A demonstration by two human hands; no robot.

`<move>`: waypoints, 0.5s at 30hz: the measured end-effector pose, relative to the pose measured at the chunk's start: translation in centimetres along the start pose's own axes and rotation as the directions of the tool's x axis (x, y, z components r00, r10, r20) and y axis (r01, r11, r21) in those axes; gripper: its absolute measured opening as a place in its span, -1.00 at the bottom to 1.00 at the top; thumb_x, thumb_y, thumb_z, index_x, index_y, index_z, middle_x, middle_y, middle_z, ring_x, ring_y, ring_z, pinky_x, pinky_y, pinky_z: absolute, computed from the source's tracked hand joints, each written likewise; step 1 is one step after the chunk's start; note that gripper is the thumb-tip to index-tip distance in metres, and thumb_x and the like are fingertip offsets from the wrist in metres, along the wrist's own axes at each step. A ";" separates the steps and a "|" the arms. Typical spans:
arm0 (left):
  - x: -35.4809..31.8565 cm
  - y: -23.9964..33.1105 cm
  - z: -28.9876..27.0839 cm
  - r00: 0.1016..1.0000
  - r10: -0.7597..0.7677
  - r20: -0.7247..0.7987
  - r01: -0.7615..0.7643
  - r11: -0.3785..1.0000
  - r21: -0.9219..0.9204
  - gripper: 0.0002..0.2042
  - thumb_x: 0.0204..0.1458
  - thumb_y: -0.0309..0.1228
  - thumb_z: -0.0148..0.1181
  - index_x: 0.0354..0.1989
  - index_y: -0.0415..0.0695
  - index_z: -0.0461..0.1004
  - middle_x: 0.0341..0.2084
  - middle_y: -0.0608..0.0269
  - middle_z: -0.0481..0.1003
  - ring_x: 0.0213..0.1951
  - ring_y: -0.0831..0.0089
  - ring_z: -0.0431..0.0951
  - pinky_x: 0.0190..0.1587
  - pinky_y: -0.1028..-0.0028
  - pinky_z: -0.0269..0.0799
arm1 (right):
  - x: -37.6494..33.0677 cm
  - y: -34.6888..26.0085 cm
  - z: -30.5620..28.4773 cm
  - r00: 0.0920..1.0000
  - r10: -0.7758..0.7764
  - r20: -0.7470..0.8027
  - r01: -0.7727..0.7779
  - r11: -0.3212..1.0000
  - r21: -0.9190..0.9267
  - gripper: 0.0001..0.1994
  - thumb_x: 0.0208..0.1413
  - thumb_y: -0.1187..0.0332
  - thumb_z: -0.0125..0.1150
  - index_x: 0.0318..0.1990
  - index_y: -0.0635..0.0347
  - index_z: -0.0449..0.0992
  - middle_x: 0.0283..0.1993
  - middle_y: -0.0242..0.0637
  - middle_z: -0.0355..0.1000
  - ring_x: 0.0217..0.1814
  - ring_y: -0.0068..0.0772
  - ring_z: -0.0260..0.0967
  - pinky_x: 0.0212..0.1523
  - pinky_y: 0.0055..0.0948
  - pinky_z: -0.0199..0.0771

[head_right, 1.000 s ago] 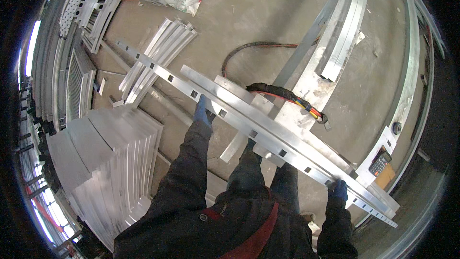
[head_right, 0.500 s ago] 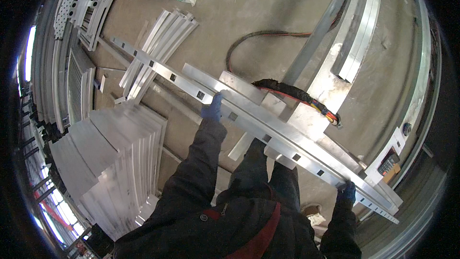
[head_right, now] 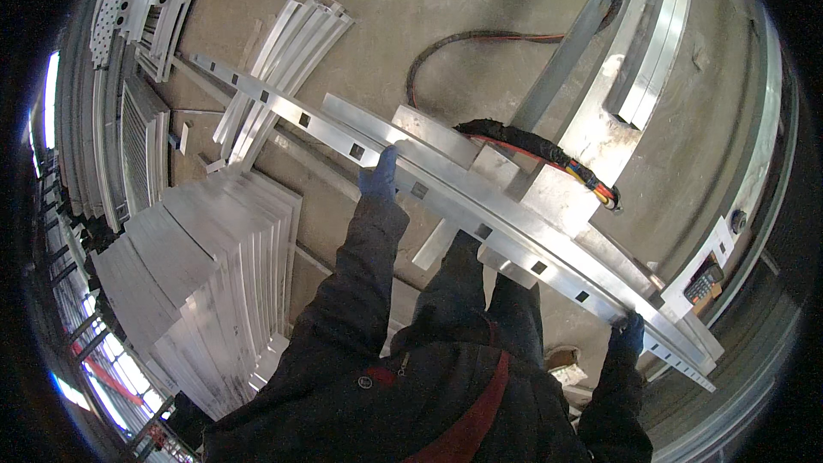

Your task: The person handles long aluminum frames, aligning them on a workbench and measuring their lengths with a tape measure. They repeatedly reposition the frames and take multiple measurements to verify dimensions.

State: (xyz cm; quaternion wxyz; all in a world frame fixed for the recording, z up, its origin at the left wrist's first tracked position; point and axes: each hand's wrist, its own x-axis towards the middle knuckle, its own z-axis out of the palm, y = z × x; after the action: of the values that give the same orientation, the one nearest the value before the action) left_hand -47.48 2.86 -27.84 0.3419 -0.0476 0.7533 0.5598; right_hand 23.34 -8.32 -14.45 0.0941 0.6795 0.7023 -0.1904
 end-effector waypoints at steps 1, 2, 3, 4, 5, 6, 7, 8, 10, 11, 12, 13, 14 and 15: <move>-0.3 0.4 0.2 0.998 0.065 0.025 -0.064 0.998 -0.017 -0.34 0.04 -0.39 0.57 0.30 -0.22 0.38 0.09 0.12 0.57 0.01 0.36 0.61 0.06 0.30 0.59 | 0.0 0.1 0.1 0.998 0.055 0.026 -0.055 0.999 0.004 -0.57 0.21 0.34 0.34 0.22 0.15 0.45 0.08 -0.02 0.46 0.09 0.11 0.49 0.05 -0.08 0.57; -0.6 0.8 0.3 0.997 0.075 0.025 -0.074 0.997 -0.015 -0.32 0.03 -0.43 0.57 0.31 -0.25 0.35 0.09 0.08 0.57 0.04 0.36 0.61 0.09 0.30 0.60 | 0.0 0.2 0.2 1.000 0.022 0.010 -0.022 1.000 -0.015 -0.56 0.22 0.33 0.33 0.23 0.14 0.45 0.09 -0.01 0.46 0.10 0.12 0.49 0.06 -0.07 0.56; -1.1 1.3 0.4 0.998 0.044 0.038 -0.043 0.999 -0.022 -0.29 0.05 -0.45 0.55 0.36 -0.23 0.30 0.11 0.06 0.56 0.05 0.34 0.60 0.12 0.31 0.58 | 0.0 0.4 0.4 1.000 0.013 -0.002 -0.013 0.999 -0.039 -0.56 0.23 0.32 0.33 0.24 0.13 0.44 0.10 -0.01 0.45 0.11 0.13 0.48 0.06 -0.06 0.56; -1.5 1.7 0.5 0.999 0.001 0.049 0.002 0.998 -0.058 -0.28 0.05 -0.46 0.55 0.38 -0.22 0.29 0.12 0.06 0.56 0.05 0.34 0.60 0.12 0.32 0.57 | 0.0 0.5 0.5 0.999 0.040 0.019 -0.038 0.997 -0.069 -0.56 0.23 0.31 0.32 0.24 0.12 0.44 0.11 0.00 0.45 0.12 0.14 0.48 0.07 -0.05 0.56; -1.9 2.0 0.5 0.997 -0.062 0.046 0.067 0.993 -0.096 -0.26 0.06 -0.47 0.55 0.40 -0.20 0.27 0.12 0.05 0.55 0.06 0.34 0.60 0.13 0.33 0.57 | 0.0 0.6 0.5 1.000 0.022 0.011 -0.022 0.999 -0.046 -0.52 0.19 0.33 0.35 0.26 0.14 0.43 0.13 0.00 0.45 0.14 0.16 0.47 0.09 -0.05 0.55; -2.1 2.4 0.6 0.995 -0.082 0.052 0.088 0.989 -0.119 -0.26 0.06 -0.48 0.54 0.41 -0.19 0.25 0.13 0.05 0.54 0.06 0.33 0.60 0.14 0.34 0.57 | 0.0 0.7 0.6 0.999 0.038 0.037 -0.037 0.999 -0.028 -0.48 0.16 0.34 0.38 0.27 0.17 0.42 0.14 0.01 0.44 0.17 0.17 0.47 0.12 -0.04 0.55; -2.3 2.5 0.6 0.993 -0.102 0.058 0.109 0.984 -0.141 -0.25 0.07 -0.50 0.53 0.42 -0.17 0.24 0.14 0.05 0.54 0.06 0.33 0.60 0.15 0.34 0.56 | 0.0 0.7 0.6 0.991 0.107 0.083 -0.105 0.994 -0.036 -0.44 0.12 0.35 0.41 0.28 0.19 0.41 0.16 0.01 0.44 0.20 0.19 0.46 0.14 -0.03 0.54; -2.2 2.6 0.6 0.994 -0.082 0.069 0.091 0.985 -0.147 -0.26 0.08 -0.53 0.51 0.43 -0.14 0.23 0.15 0.05 0.53 0.07 0.32 0.60 0.17 0.34 0.57 | 0.0 0.6 0.6 0.999 0.029 0.041 -0.029 1.000 -0.013 -0.46 0.15 0.33 0.38 0.28 0.16 0.41 0.13 0.00 0.44 0.16 0.18 0.46 0.11 -0.03 0.54; -1.8 2.4 0.6 0.995 -0.034 0.090 0.045 0.992 -0.121 -0.26 0.10 -0.56 0.48 0.44 -0.12 0.22 0.16 0.04 0.52 0.07 0.31 0.60 0.18 0.33 0.58 | 0.0 0.4 0.5 1.000 -0.020 -0.007 0.019 1.000 -0.022 -0.51 0.23 0.30 0.33 0.29 0.11 0.41 0.06 -0.02 0.44 0.10 0.16 0.47 0.04 -0.01 0.55; -1.5 2.1 0.6 0.995 -0.007 0.100 0.016 0.996 -0.086 -0.27 0.10 -0.57 0.47 0.44 -0.11 0.22 0.17 0.03 0.51 0.07 0.31 0.60 0.18 0.32 0.58 | 0.0 0.2 0.4 1.000 -0.001 0.000 0.001 1.000 -0.030 -0.50 0.22 0.29 0.34 0.30 0.11 0.40 0.05 -0.02 0.44 0.10 0.16 0.46 0.04 -0.01 0.54; -1.2 1.8 0.6 0.997 0.009 0.081 -0.005 0.999 -0.051 -0.27 0.11 -0.58 0.47 0.44 -0.11 0.23 0.17 0.03 0.50 0.07 0.31 0.60 0.18 0.32 0.59 | 0.0 0.1 0.4 1.000 0.019 0.007 -0.018 0.999 -0.039 -0.48 0.21 0.29 0.35 0.30 0.11 0.39 0.04 -0.03 0.43 0.10 0.15 0.46 0.03 -0.01 0.54; -1.0 1.4 0.6 0.994 0.051 0.101 -0.045 0.997 -0.065 -0.29 0.11 -0.47 0.48 0.43 -0.10 0.26 0.16 0.10 0.51 0.05 0.34 0.59 0.09 0.33 0.58 | 0.0 -0.1 0.3 0.998 0.047 0.029 -0.046 0.998 -0.044 -0.47 0.21 0.29 0.36 0.31 0.11 0.39 0.03 -0.04 0.43 0.10 0.15 0.45 0.03 -0.01 0.54; -0.9 1.0 0.6 0.992 0.083 0.092 -0.076 0.994 -0.077 -0.30 0.12 -0.36 0.49 0.42 -0.10 0.29 0.14 0.17 0.53 0.02 0.38 0.58 0.01 0.34 0.56 | 0.0 -0.1 0.3 1.000 0.026 0.014 -0.026 0.999 -0.034 -0.46 0.20 0.28 0.37 0.31 0.12 0.39 0.03 -0.04 0.42 0.10 0.15 0.45 0.02 -0.01 0.54; -0.9 0.8 0.5 0.996 0.050 0.076 -0.046 0.997 -0.059 -0.30 0.13 -0.25 0.50 0.42 -0.09 0.32 0.12 0.24 0.54 0.00 0.42 0.57 -0.07 0.35 0.54 | 0.0 -0.2 0.2 1.000 0.014 0.017 -0.014 1.000 -0.022 -0.46 0.20 0.28 0.38 0.31 0.13 0.39 0.02 -0.05 0.42 0.09 0.14 0.45 0.02 -0.02 0.54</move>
State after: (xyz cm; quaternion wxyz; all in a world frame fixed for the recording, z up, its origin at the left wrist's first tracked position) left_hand -46.90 3.30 -26.79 0.3558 -0.0176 0.7239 0.5908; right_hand 23.13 -8.38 -14.66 0.1087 0.6817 0.6987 -0.1878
